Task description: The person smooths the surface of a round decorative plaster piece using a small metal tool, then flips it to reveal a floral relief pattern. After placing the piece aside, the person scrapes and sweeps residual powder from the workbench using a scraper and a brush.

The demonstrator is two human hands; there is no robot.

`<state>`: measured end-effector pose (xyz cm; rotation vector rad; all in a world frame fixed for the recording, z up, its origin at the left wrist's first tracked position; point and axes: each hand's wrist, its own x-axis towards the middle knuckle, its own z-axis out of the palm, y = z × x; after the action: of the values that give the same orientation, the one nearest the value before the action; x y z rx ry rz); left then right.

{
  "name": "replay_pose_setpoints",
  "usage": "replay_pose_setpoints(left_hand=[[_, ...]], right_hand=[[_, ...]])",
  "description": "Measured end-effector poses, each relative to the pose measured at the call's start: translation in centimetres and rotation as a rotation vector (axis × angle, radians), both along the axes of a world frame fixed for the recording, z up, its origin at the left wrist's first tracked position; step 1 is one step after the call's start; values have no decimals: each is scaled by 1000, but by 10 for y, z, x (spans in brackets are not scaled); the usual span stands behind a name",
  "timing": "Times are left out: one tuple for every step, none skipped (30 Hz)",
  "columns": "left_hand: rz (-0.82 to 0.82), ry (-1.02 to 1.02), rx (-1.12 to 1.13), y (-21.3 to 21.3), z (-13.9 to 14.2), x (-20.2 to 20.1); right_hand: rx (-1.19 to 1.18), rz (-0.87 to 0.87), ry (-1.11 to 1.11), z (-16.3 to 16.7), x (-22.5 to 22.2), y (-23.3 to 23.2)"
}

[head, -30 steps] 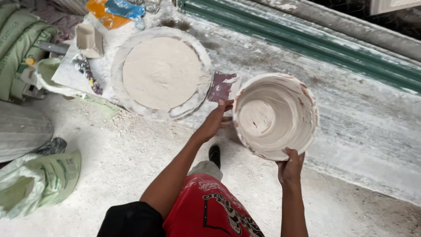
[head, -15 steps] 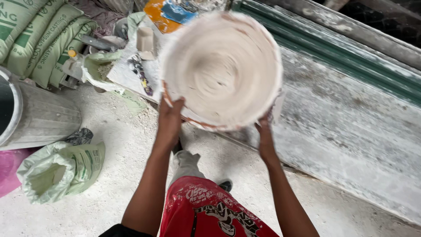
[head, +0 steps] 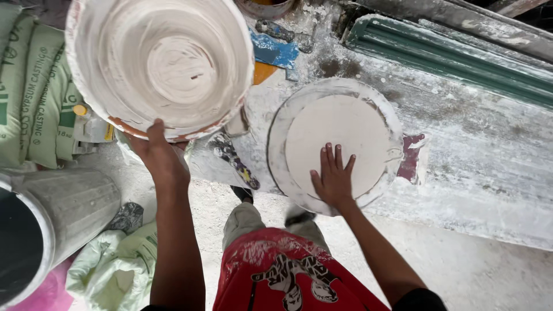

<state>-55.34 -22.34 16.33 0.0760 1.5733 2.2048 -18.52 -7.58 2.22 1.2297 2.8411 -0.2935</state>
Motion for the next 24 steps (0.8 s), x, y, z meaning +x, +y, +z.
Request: replay_pose_setpoints(left_hand=[[6, -101, -24, -1, -6, -13], [6, -117, -10, 0, -12, -24], [10, -131, 8, 0, -19, -34], [24, -139, 33, 1, -25, -44], [28, -69, 30, 0, -32, -53], [38, 4, 22, 0, -38, -61], [50, 77, 12, -1, -44, -69], [76, 22, -26, -2, -50, -77], [98, -40, -66, -3, -56, -85], [118, -104, -107, -2, -62, -92], [114, -109, -125, -1, -69, -100], [109, -114, -145, 1, -77, -108], [101, -120, -161, 5, -87, -116], [102, -115, -148, 10, -98, -124], [100, -112, -138, 16, -110, -131], [95, -110, -124, 23, -124, -137], [94, -127, -124, 31, -139, -143], [87, -149, -131, 38, -155, -146], [74, -177, -141, 44, -170, -146], [85, -195, -130, 49, -185, -144], [100, -213, -116, 52, -198, -140], [116, -231, -100, 53, -209, -135], [103, -195, -120, 53, -216, -129], [90, -155, -137, 50, -220, -123]], right_hand=[[-25, 43, 20, -4, 10, 3], [-50, 85, 42, -6, 21, 5], [-78, 72, 46, -7, 30, 5], [-100, 70, 57, -5, 36, 8], [-122, 78, 72, -5, 39, 8], [-114, 36, 26, -3, 37, 10], [-107, -3, -20, 0, 32, 9], [-101, -43, -65, 1, 21, 9], [-103, -66, -7, 2, 6, 7], [-107, -92, 49, 3, -9, 6], [-110, -116, 105, 5, -27, 6], [-108, -95, 172, 7, -46, 4], [-103, -78, 240, 8, -67, 1], [-97, -60, 309, 10, -89, -2], [-128, -54, 375, 12, -111, -6], [-156, -50, 439, 16, -132, -9], [-186, -47, 501, 19, -153, -11], [-198, -27, 474, 21, -173, -15], [-212, -14, 440, 23, -191, -20], [-223, 0, 409, 25, -208, -23], [-306, -97, 349, 27, -225, -27], [-387, -193, 287, 28, -239, -31], [-467, -287, 226, 32, -248, -32], [-450, -279, 284, 38, -251, -32]])
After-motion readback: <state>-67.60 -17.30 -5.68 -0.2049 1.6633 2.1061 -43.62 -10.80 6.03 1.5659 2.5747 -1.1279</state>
